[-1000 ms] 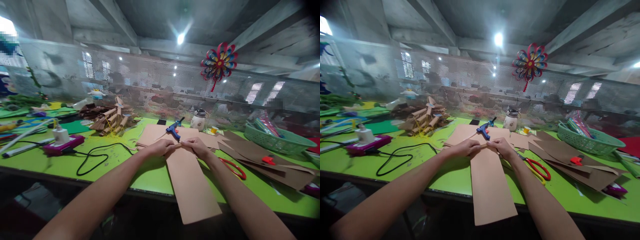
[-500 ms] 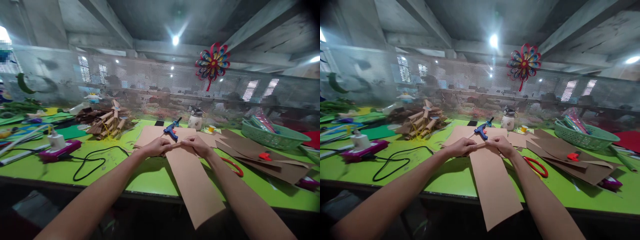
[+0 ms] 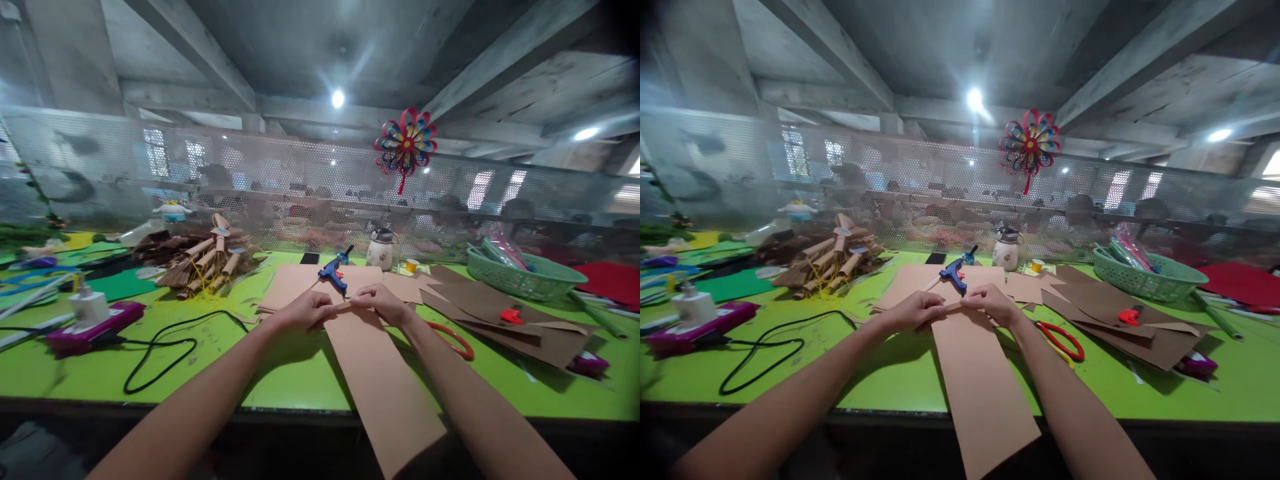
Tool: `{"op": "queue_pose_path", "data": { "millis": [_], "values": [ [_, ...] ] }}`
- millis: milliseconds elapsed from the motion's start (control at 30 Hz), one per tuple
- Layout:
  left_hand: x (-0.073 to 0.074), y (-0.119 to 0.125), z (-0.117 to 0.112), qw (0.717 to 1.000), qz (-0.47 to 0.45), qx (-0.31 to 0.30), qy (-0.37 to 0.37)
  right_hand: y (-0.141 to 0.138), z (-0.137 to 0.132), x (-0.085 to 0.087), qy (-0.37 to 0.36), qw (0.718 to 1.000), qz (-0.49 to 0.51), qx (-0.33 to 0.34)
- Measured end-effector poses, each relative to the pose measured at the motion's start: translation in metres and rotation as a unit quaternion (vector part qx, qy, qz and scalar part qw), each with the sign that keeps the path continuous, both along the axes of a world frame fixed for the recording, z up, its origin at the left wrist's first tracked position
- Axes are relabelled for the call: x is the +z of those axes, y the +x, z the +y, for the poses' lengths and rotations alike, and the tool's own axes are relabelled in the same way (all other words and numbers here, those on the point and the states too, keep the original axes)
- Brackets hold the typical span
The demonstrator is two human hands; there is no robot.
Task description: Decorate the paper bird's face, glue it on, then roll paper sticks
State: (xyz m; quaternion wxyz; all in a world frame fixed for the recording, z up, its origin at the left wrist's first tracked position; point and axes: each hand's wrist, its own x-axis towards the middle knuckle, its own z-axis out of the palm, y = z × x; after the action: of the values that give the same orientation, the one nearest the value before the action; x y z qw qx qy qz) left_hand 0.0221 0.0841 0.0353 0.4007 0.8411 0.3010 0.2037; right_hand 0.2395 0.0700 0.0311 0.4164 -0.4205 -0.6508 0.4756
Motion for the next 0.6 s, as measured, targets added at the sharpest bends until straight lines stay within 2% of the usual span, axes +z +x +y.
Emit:
{"op": "queue_pose_path", "data": {
  "millis": [100, 200, 333, 433, 600],
  "values": [
    [-0.001, 0.001, 0.001, 1.000, -0.008, 0.005, 0.020, -0.004, 0.000, -0.001, 0.011, 1.000, -0.003, -0.003],
    [-0.001, 0.001, 0.004, 0.999, -0.021, 0.020, 0.033, -0.007, 0.003, -0.004, 0.014, 0.999, 0.038, -0.003],
    [0.001, -0.004, 0.008, 1.000, -0.018, 0.004, -0.004, -0.008, 0.006, -0.006, 0.006, 0.996, 0.089, -0.008],
    [0.002, -0.007, 0.010, 1.000, -0.022, 0.005, -0.019, -0.009, 0.007, -0.006, 0.019, 0.995, 0.088, -0.033],
    [0.000, -0.007, 0.010, 0.998, -0.041, 0.012, -0.035, -0.010, 0.008, -0.007, 0.031, 0.995, 0.090, -0.027]
  ]
}}
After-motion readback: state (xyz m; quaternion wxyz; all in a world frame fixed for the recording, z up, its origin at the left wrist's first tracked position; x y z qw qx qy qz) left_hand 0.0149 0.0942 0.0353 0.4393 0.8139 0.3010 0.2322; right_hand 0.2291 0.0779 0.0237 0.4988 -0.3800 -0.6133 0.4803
